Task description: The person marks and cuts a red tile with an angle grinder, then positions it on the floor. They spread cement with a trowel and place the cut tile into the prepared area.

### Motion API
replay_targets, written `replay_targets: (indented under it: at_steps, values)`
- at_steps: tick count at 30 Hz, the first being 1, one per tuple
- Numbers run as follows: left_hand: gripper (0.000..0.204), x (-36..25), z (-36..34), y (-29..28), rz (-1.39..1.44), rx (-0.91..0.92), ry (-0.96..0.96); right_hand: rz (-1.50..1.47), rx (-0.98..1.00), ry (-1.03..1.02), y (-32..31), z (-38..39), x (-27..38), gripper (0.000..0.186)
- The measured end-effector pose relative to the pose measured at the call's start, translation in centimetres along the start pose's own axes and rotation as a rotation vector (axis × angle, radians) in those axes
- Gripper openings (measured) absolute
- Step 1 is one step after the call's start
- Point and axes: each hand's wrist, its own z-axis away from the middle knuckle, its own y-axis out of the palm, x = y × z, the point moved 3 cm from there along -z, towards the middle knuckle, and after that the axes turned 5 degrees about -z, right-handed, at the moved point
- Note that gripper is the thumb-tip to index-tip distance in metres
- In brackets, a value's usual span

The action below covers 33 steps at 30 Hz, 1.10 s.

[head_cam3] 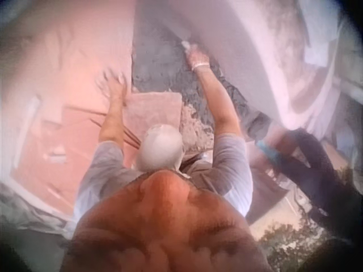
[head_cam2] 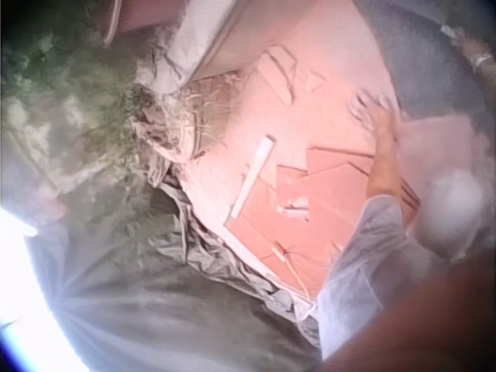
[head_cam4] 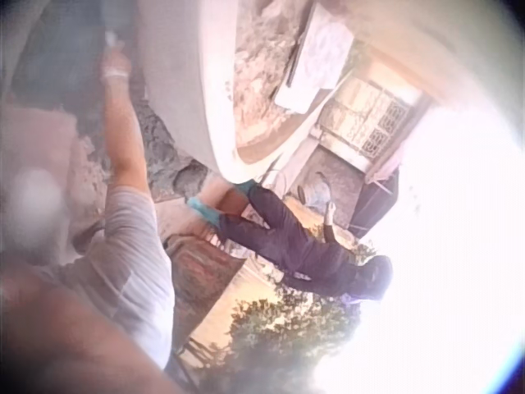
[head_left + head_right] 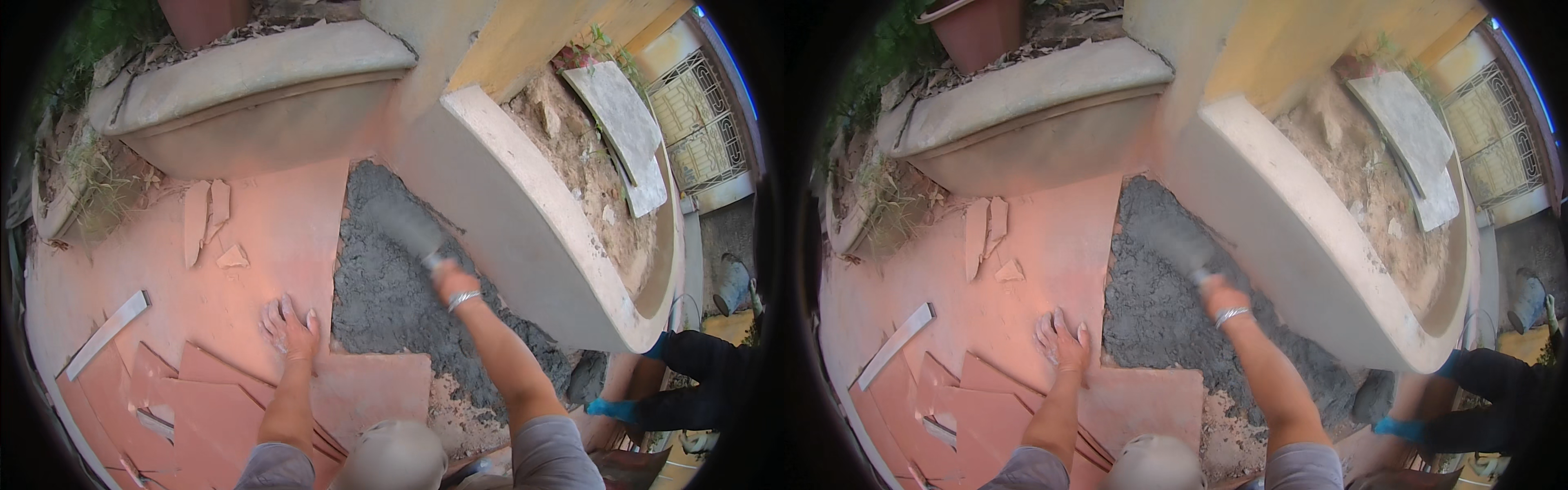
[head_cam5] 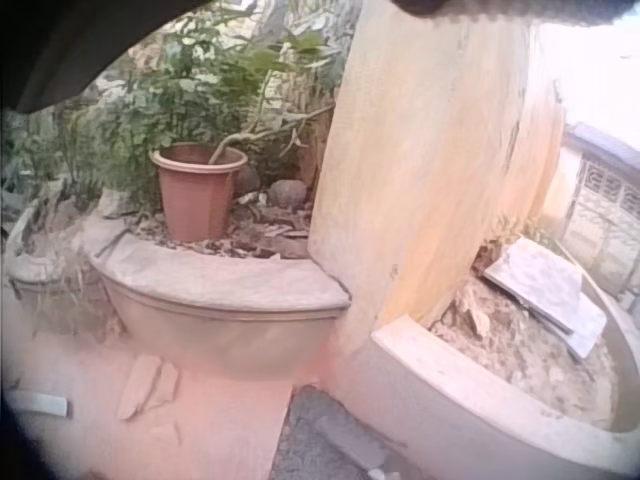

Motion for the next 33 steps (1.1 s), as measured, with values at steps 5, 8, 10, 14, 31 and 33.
replay_targets:
  at_steps: [5,8,10,14,31,33]
  values:
    - [0.075,0.0,0.2,-0.3,0.022,0.016,0.001,0.019,0.207,-0.154,0.5,-0.7,-1.2,0.046]
    - [0.076,0.0,-0.4,-0.5,0.019,0.013,0.016,-0.016,0.055,0.105,-0.7,-1.0,-2.7,0.048]
    - [0.075,0.0,0.0,-0.5,0.002,0.044,-0.007,-0.055,0.098,0.019,-1.6,-0.9,-2.7,0.045]
    - [0.075,0.1,0.1,-0.1,0.015,0.052,-0.005,-0.108,-0.129,-0.343,-3.5,2.7,-2.5,0.038]
    - [0.075,0.1,0.0,0.2,0.015,-0.002,0.012,-0.050,-0.130,-0.084,-7.6,3.1,-5.0,0.046]
    - [0.074,0.1,0.1,0.0,0.008,0.017,0.006,0.041,-0.191,-0.039,-5.7,1.7,-5.0,0.046]
